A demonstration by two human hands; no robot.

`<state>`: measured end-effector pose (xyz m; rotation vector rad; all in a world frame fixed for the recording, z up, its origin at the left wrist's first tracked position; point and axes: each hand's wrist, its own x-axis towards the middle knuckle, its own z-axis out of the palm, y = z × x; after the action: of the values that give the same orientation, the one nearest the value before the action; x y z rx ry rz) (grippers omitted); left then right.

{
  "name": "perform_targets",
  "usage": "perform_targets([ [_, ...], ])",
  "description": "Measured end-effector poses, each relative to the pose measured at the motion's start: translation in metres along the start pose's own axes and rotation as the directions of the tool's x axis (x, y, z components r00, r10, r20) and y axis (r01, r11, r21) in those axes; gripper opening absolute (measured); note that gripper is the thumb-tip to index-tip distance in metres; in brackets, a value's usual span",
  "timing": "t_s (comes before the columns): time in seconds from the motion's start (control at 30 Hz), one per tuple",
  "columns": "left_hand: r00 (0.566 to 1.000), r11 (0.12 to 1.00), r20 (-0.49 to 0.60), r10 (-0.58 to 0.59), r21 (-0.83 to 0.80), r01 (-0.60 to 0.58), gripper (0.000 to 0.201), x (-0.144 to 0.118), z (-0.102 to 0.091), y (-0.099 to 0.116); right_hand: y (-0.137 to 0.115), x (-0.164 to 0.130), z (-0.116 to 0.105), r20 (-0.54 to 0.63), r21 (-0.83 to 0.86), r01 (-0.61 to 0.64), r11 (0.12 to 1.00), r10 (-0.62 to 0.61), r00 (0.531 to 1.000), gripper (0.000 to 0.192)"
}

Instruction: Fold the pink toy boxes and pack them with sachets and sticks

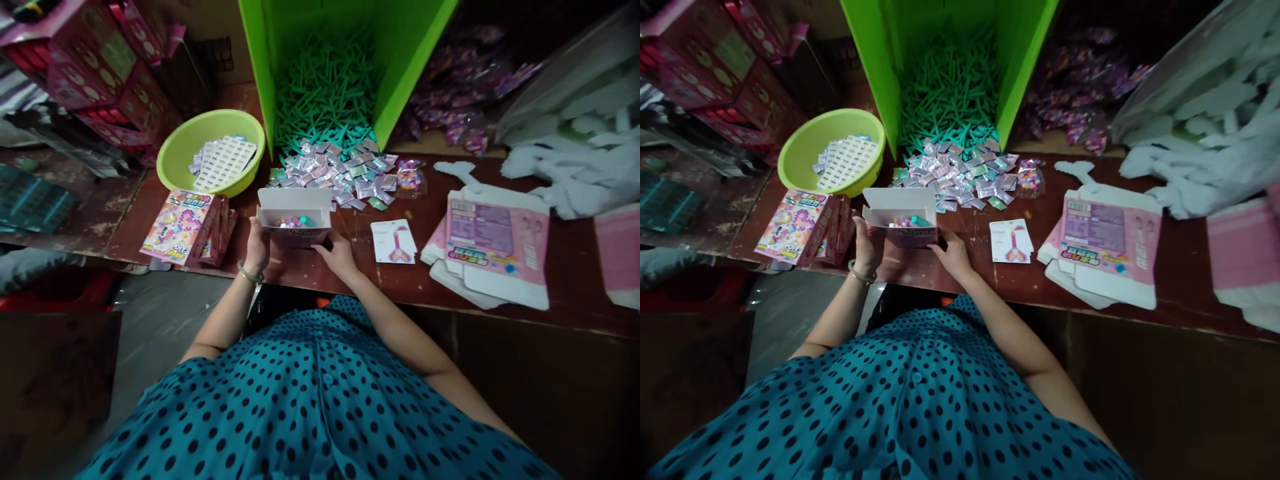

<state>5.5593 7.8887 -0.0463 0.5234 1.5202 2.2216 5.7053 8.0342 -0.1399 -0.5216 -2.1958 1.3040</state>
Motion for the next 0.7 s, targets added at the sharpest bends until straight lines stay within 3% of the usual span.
perform_targets([
  [0.07, 1.000, 1.000, 0.013, 0.014, 0.024, -0.015, 0.048, -0.003, -0.002, 0.002, -0.011, 0.002, -0.007, 0.051, 0.051, -0.004, 0.999, 0.001, 0.999, 0.067],
  [0.13, 0.999, 0.996, 0.039, 0.027, 0.083, -0.030, 0.033, -0.007, -0.003, 0.005, -0.028, 0.008, -0.016, 0.027, 0.179, -0.024, 0.984, 0.020, 0.999, 0.073],
  [0.23, 0.999, 0.992, 0.027, 0.044, 0.115, -0.047, 0.029, -0.010, -0.001, 0.012, -0.053, 0.029, -0.025, 0.002, 0.357, -0.040, 0.933, 0.042, 0.999, 0.067],
  [0.33, 0.999, 0.994, 0.051, -0.017, 0.110, 0.012, 0.032, -0.007, 0.000, 0.020, -0.073, 0.056, -0.027, 0.155, 0.364, -0.087, 0.927, 0.031, 0.987, 0.061],
  [0.4, 0.989, 0.991, 0.114, -0.098, 0.097, 0.087, 0.031, -0.003, -0.002, 0.024, -0.084, 0.070, -0.029, 0.176, 0.272, -0.075, 0.959, 0.027, 0.984, 0.054],
  [0.5, 0.979, 0.984, 0.135, -0.150, 0.121, 0.134, 0.026, 0.006, -0.005, 0.026, -0.099, 0.079, -0.038, 0.097, 0.036, 0.160, 0.986, -0.163, 0.982, 0.047],
  [0.6, 0.991, 0.985, 0.092, -0.101, 0.150, 0.087, 0.022, 0.013, -0.005, 0.025, -0.115, 0.080, -0.051, 0.233, -0.131, 0.467, 0.874, -0.431, 0.872, 0.046],
  [0.67, 0.994, 0.989, 0.086, -0.064, 0.142, 0.051, 0.021, 0.014, -0.003, 0.025, -0.121, 0.078, -0.054, 0.339, -0.174, 0.566, 0.806, -0.491, 0.803, 0.039],
  [0.7, 0.995, 0.990, 0.084, -0.048, 0.135, 0.037, 0.020, 0.015, -0.002, 0.025, -0.122, 0.077, -0.054, 0.355, -0.188, 0.578, 0.794, -0.493, 0.794, 0.035],
])
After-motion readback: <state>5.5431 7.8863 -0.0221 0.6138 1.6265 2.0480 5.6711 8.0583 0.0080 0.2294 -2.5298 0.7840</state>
